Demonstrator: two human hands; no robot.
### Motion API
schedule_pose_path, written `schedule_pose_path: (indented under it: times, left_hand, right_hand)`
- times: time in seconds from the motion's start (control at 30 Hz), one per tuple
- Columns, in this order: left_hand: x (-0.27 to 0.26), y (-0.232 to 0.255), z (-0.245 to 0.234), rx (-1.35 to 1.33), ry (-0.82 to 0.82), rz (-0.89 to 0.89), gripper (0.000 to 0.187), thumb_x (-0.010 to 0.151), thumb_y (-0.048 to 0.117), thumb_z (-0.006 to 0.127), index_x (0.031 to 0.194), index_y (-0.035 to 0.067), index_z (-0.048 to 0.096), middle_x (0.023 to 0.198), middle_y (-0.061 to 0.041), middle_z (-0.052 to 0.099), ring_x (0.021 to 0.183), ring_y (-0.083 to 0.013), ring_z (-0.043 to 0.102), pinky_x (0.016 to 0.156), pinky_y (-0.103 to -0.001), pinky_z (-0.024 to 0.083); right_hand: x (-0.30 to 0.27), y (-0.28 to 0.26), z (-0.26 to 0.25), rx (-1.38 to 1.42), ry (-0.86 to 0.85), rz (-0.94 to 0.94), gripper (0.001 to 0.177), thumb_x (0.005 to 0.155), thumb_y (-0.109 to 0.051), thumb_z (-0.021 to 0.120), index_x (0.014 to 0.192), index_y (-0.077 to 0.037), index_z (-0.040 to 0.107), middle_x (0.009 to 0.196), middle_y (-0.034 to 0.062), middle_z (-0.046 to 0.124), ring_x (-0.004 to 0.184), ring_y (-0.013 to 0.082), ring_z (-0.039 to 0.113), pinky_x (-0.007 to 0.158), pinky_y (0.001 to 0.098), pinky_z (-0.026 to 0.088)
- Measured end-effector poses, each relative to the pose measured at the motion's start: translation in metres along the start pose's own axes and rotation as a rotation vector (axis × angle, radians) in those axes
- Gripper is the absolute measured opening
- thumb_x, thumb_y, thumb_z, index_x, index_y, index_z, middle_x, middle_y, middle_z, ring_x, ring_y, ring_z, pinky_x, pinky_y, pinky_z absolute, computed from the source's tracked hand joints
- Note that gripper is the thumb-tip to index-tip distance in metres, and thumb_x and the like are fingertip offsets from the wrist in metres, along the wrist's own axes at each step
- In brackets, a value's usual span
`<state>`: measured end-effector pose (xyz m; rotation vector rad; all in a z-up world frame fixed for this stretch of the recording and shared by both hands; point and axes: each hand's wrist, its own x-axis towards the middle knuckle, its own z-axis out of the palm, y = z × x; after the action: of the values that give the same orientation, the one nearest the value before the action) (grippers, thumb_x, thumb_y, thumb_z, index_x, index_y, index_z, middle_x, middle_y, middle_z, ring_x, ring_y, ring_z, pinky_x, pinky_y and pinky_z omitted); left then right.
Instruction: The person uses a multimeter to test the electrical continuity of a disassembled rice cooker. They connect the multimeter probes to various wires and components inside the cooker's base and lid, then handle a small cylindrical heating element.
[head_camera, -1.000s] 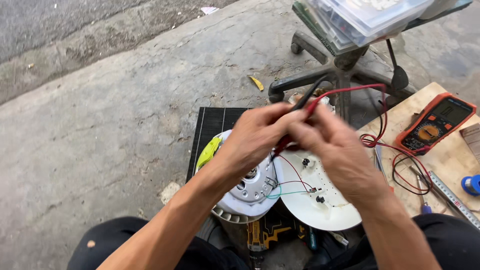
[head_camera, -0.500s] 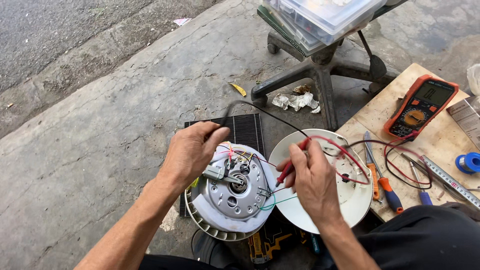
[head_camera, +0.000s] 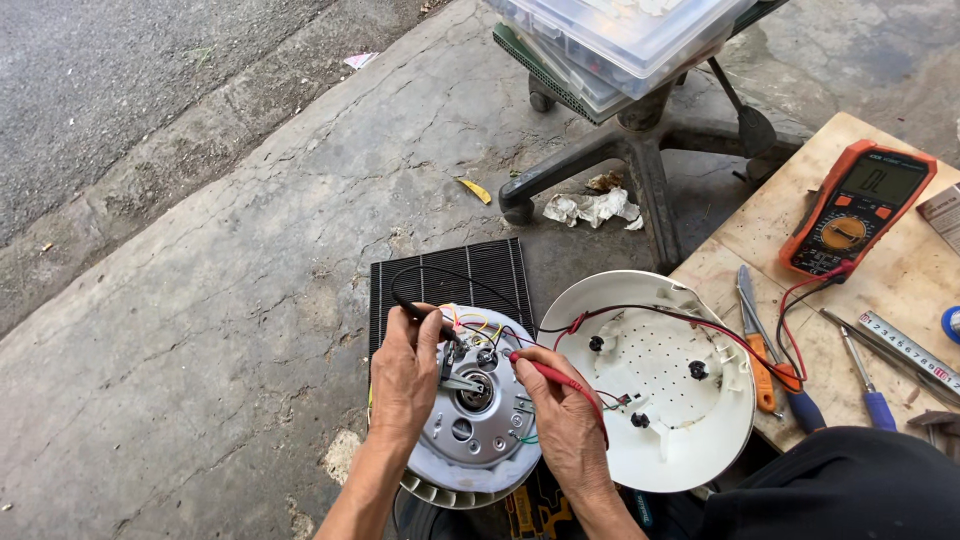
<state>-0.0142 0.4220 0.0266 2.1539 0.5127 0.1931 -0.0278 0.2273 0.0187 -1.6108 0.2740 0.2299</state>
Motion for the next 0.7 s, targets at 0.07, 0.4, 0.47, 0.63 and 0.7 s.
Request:
schedule_pose_path:
  times: [0.07,0.4,0.47,0.63,0.7]
  left_hand:
    - [0.002,-0.009,0.009,0.06,0.02,0.013,0.024,0.111,0.04,0.056,0.12,0.019,0.064,0.108,0.001,0.089,0.1,-0.0226,0.085,0.089,-0.04,0.062]
    - [-0.002,-0.013,0.019,0.165,0.045,-0.028,0.024,0.109,0.047,0.059,0.117,0.025,0.062,0.106,0.003,0.089,0.092,-0.0322,0.084,0.081,-0.046,0.058]
    - [-0.002,-0.015,0.021,0.168,0.062,-0.009,0.024,0.109,0.047,0.06,0.114,0.023,0.06,0.104,0.003,0.089,0.089,-0.0339,0.083,0.078,-0.046,0.058]
    - [-0.003,-0.01,0.02,0.141,0.065,0.006,0.022,0.109,0.045,0.061,0.116,0.025,0.063,0.102,0.006,0.091,0.096,-0.0258,0.086,0.083,-0.041,0.059]
    - [-0.002,-0.01,0.02,0.119,0.062,0.013,0.018,0.108,0.042,0.065,0.117,0.026,0.065,0.1,0.006,0.09,0.096,-0.0193,0.088,0.082,-0.038,0.061]
  right_hand:
    - [0.002,0.003,0.002,-0.004,0.009,-0.001,0.022,0.099,-0.026,0.075,0.111,-0.015,0.089,0.109,-0.0015,0.09,0.105,0.0116,0.081,0.095,0.0273,0.062]
    - [0.006,0.009,0.004,0.075,0.017,0.035,0.024,0.1,-0.024,0.071,0.115,-0.012,0.087,0.114,0.0011,0.089,0.109,0.0135,0.082,0.101,0.0261,0.061]
    - [0.007,0.011,0.005,0.07,0.011,0.025,0.024,0.101,-0.024,0.071,0.115,-0.012,0.087,0.111,0.0012,0.088,0.105,0.0135,0.081,0.098,0.0265,0.062]
    - [0.006,0.012,0.005,0.068,-0.004,0.025,0.025,0.101,-0.025,0.07,0.116,-0.012,0.086,0.11,0.002,0.088,0.103,0.0141,0.081,0.095,0.0276,0.062]
    - [0.007,0.014,0.005,0.066,-0.013,0.01,0.025,0.101,-0.026,0.07,0.115,-0.012,0.086,0.11,0.0021,0.088,0.104,0.0154,0.082,0.096,0.0282,0.063]
